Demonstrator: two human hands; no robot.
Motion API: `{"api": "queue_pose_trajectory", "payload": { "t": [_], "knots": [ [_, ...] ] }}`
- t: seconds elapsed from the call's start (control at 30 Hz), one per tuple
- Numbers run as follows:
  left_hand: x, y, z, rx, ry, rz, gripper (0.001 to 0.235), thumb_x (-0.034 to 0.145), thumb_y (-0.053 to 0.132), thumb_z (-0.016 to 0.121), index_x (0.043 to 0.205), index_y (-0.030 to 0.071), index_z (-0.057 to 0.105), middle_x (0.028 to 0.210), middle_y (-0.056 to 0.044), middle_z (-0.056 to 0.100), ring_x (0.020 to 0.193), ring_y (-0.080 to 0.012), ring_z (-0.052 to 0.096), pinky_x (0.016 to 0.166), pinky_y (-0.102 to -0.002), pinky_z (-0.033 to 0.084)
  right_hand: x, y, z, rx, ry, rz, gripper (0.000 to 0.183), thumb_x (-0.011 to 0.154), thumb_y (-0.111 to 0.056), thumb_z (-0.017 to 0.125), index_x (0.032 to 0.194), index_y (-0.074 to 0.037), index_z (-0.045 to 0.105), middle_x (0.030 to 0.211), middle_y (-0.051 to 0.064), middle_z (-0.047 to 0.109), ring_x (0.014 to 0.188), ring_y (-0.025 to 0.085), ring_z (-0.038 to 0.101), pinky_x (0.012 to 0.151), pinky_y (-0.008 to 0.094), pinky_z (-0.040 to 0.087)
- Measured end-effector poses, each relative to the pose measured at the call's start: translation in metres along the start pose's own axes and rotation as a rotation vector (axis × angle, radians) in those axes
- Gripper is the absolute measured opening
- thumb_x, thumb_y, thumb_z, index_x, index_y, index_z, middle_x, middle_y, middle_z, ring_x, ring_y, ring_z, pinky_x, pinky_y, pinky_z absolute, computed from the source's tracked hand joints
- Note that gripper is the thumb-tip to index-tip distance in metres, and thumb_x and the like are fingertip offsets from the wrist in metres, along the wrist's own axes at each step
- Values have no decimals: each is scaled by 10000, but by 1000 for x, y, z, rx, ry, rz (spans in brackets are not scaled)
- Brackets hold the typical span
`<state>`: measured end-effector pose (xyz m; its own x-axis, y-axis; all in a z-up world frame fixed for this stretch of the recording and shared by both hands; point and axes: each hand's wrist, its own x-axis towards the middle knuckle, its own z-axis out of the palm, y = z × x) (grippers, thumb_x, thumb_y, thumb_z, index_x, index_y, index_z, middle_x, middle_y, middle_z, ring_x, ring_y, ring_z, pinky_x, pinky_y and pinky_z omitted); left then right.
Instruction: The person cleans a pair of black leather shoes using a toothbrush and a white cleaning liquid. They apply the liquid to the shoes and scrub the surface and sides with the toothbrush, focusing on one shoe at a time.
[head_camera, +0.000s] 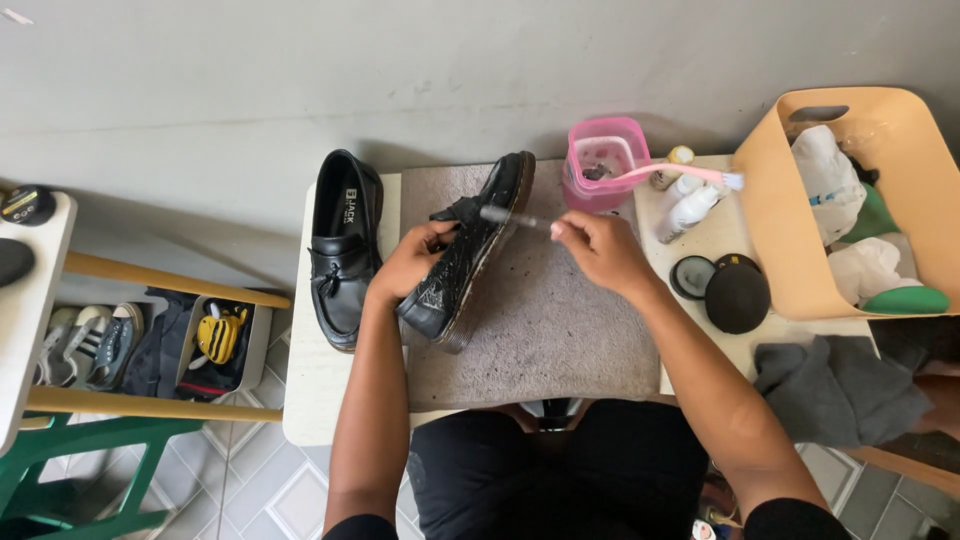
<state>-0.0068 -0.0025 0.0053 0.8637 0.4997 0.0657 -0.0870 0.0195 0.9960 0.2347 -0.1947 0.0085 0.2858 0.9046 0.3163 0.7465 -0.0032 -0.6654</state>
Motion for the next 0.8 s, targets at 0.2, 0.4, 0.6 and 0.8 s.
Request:
{"api": "queue_pose_trajectory", "payload": {
  "t": [0.2, 0.4, 0.6, 0.8],
  "knots": [
    [2, -1, -4, 13, -68, 20, 342, 880, -63, 697, 1218, -97, 659, 1093, -201, 743, 983, -238, 687, 973, -458, 532, -16, 9, 33, 169, -29, -12, 254, 1026, -194, 594, 833, -105, 733, 429, 25, 474, 430, 129, 425, 456, 276, 386],
    [-1, 12, 8, 13, -99, 27, 387, 838, -56, 776, 1214, -55, 685, 1063, -161, 768, 935, -198, 727, 937, -375, 562, -22, -19, 23, 297, -149, 35, 256, 995, -176, 614, 788, -89, 738, 429, 16, 467, 449, 116, 404, 462, 269, 371],
    [-3, 25, 13, 51, -76, -1, 457, 838, -44, 766, 1281, -58, 655, 1084, -177, 759, 964, -221, 710, 967, -414, 546, -21, 10, 32, 305, -170, -7, 300, 1038, -180, 570, 824, -73, 750, 462, 67, 548, 444, 133, 443, 466, 276, 389],
    [-6, 27, 16, 42, -50, 42, 537, 809, -61, 769, 1302, -152, 574, 1102, -227, 711, 1000, -268, 649, 995, -495, 511, -15, 16, 31, 302, -64, -33, 301, 1056, -198, 572, 846, -68, 744, 459, 39, 523, 431, 112, 426, 453, 256, 361]
  ]
}}
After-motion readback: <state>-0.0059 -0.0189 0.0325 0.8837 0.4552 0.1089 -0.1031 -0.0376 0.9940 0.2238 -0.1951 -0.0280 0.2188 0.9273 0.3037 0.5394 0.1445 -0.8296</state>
